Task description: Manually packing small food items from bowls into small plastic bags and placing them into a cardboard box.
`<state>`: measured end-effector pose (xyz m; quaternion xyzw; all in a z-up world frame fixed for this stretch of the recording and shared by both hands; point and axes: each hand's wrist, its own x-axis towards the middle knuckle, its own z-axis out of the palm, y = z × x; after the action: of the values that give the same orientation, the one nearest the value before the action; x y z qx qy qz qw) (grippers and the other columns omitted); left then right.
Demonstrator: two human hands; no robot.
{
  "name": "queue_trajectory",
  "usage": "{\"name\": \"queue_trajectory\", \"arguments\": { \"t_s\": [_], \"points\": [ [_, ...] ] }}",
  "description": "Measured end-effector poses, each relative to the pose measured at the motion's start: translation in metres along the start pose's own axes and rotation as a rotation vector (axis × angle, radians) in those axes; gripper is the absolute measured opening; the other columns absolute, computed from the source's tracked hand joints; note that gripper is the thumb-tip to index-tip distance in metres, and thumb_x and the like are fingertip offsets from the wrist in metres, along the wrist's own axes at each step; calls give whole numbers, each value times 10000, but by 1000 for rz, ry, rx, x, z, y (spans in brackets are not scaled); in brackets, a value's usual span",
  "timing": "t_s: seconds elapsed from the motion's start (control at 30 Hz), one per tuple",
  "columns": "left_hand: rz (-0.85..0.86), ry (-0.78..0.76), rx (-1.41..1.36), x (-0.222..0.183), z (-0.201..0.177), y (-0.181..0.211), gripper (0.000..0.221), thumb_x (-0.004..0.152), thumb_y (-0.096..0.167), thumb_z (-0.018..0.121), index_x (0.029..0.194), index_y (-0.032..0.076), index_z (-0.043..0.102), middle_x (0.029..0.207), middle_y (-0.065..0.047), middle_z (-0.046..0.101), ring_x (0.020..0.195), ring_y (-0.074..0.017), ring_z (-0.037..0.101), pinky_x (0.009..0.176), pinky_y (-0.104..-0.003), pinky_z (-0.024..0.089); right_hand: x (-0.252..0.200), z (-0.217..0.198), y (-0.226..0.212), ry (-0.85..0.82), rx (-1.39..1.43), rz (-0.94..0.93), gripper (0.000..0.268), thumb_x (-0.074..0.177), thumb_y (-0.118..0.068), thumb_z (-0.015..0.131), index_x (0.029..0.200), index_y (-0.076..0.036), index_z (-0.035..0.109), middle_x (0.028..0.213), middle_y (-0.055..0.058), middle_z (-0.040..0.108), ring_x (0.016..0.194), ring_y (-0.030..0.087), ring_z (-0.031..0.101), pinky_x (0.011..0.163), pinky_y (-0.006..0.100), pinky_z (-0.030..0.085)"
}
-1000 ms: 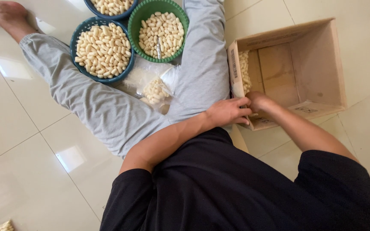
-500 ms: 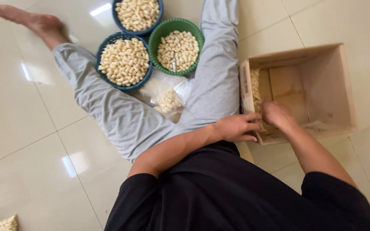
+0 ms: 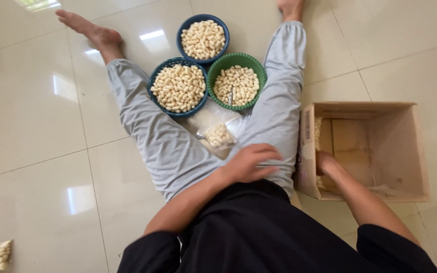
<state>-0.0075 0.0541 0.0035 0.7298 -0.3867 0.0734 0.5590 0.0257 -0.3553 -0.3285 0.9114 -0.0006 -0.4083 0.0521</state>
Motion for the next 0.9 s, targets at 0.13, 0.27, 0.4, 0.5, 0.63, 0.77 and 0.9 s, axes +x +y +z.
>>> {"name": "queue_trajectory", "arguments": {
  "t_s": [0.13,0.27,0.4,0.5,0.63,0.77,0.9],
  "points": [
    [-130,160,76,-50,-61,-30,256,897,164,767,1141,99,720,1067,-94,695,1103,-327,675,973,-436,541,-69,-51,-19,-26,-70,-8,602,644,-276,853,1188,-34,767,1105,193,779,1150,323,716,944,443,601],
    [-373,552,289,-99,-94,-49,144,897,163,772,1032,126,740,920,-56,727,790,-258,710,766,-377,579,-145,-124,-47,40,311,177,589,897,-459,498,1169,-28,792,1157,235,778,1166,377,704,907,498,574],
    [-507,700,274,-133,-96,-73,89,943,160,747,1019,114,740,837,-83,699,742,-250,697,703,-349,564,-171,-156,-53,41,384,245,662,1016,-471,319,1192,-23,775,1165,233,768,1106,368,708,879,482,558],
    [-530,718,165,-125,-94,-78,147,941,169,749,1076,111,740,880,-64,711,763,-220,713,724,-329,584,-166,-165,-43,36,311,195,461,987,-272,448,1247,-24,738,1166,219,758,1025,343,722,849,456,578],
    [-588,625,184,-104,-100,-49,166,909,56,684,1064,2,661,946,-77,683,736,-158,614,702,-276,546,-198,-202,-44,15,241,147,371,957,-71,574,1301,-25,702,1167,205,749,944,317,736,819,430,598],
    [-629,510,227,-96,-104,-45,190,912,70,647,1091,8,653,971,-88,677,765,-186,611,733,-296,533,-252,-261,-54,792,377,-78,307,1193,-193,657,1043,57,752,780,166,674,618,270,587,603,372,495],
    [-575,419,178,-97,-104,-47,281,834,-31,611,1110,12,644,1014,-81,669,793,-177,617,759,-293,521,-298,-303,-134,864,583,-449,224,1140,-34,602,1247,23,790,774,82,657,549,166,481,469,298,373]
  ]
}}
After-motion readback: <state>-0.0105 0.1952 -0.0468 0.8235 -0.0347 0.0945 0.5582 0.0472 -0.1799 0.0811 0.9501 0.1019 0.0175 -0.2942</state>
